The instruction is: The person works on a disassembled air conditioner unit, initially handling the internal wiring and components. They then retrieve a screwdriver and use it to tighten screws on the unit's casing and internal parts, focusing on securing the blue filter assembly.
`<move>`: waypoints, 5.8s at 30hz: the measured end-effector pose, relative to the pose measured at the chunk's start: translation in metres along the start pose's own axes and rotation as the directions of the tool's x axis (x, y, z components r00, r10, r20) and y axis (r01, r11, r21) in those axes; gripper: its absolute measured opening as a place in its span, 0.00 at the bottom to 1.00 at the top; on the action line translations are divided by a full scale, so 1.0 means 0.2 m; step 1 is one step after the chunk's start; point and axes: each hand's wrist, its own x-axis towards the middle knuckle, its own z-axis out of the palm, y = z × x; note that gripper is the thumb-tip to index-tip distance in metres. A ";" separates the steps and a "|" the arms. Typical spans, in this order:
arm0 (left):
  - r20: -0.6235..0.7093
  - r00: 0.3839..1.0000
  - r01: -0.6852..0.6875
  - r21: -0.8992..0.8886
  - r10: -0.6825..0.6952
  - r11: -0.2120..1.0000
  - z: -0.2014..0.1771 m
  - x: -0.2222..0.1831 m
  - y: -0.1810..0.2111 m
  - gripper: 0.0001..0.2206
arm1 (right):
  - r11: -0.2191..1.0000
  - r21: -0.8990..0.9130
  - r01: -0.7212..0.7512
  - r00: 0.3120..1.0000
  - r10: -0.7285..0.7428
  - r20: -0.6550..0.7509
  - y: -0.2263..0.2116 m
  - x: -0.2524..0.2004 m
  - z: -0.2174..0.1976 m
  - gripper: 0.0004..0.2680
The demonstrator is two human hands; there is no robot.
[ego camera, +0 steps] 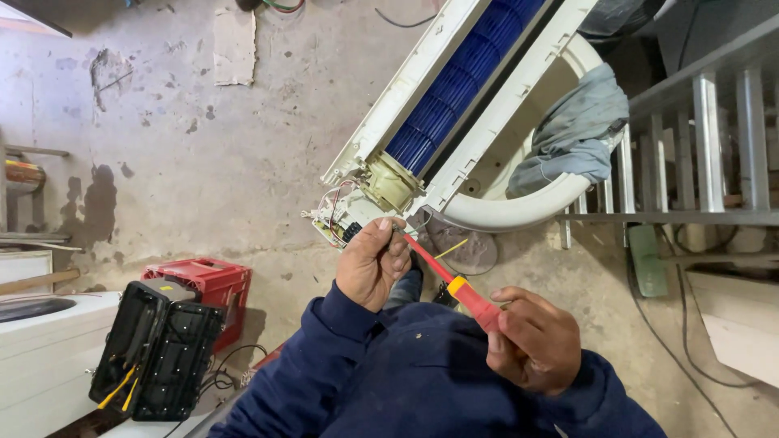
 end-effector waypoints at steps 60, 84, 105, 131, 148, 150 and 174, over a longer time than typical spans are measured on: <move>0.096 0.947 0.043 0.908 0.306 -0.416 -0.47 0.76 0.62 0.18 | 0.733 0.046 -0.679 0.734 0.679 -0.004 0.61 0.36 0.48 0.09; 0.122 0.940 0.040 0.889 0.319 -0.455 -0.47 0.73 0.61 0.18 | 0.840 -0.073 -0.538 0.840 0.542 0.042 0.58 0.36 0.50 0.18; 0.162 0.935 -0.011 0.902 0.315 -0.432 -0.51 0.75 0.60 0.18 | 0.820 -0.281 -0.499 0.866 0.486 -0.120 0.54 0.40 0.52 0.15; 0.171 0.938 -0.022 0.898 0.303 -0.440 -0.50 0.74 0.61 0.18 | 0.836 -0.353 -0.420 0.907 0.374 -0.193 0.65 0.32 0.58 0.13; 0.192 0.938 -0.045 0.893 0.289 -0.448 -0.52 0.76 0.61 0.18 | 0.947 -0.151 -0.284 0.951 0.258 -0.170 0.54 0.38 0.55 0.14; 0.183 0.940 -0.041 0.898 0.288 -0.437 -0.52 0.75 0.61 0.18 | 0.771 -0.270 -0.577 0.811 0.579 -0.082 0.54 0.43 0.54 0.15; 0.206 0.914 -0.013 0.876 0.349 -0.482 -0.55 0.75 0.56 0.20 | 0.747 -0.083 -0.659 0.750 0.647 -0.135 0.62 0.26 0.59 0.15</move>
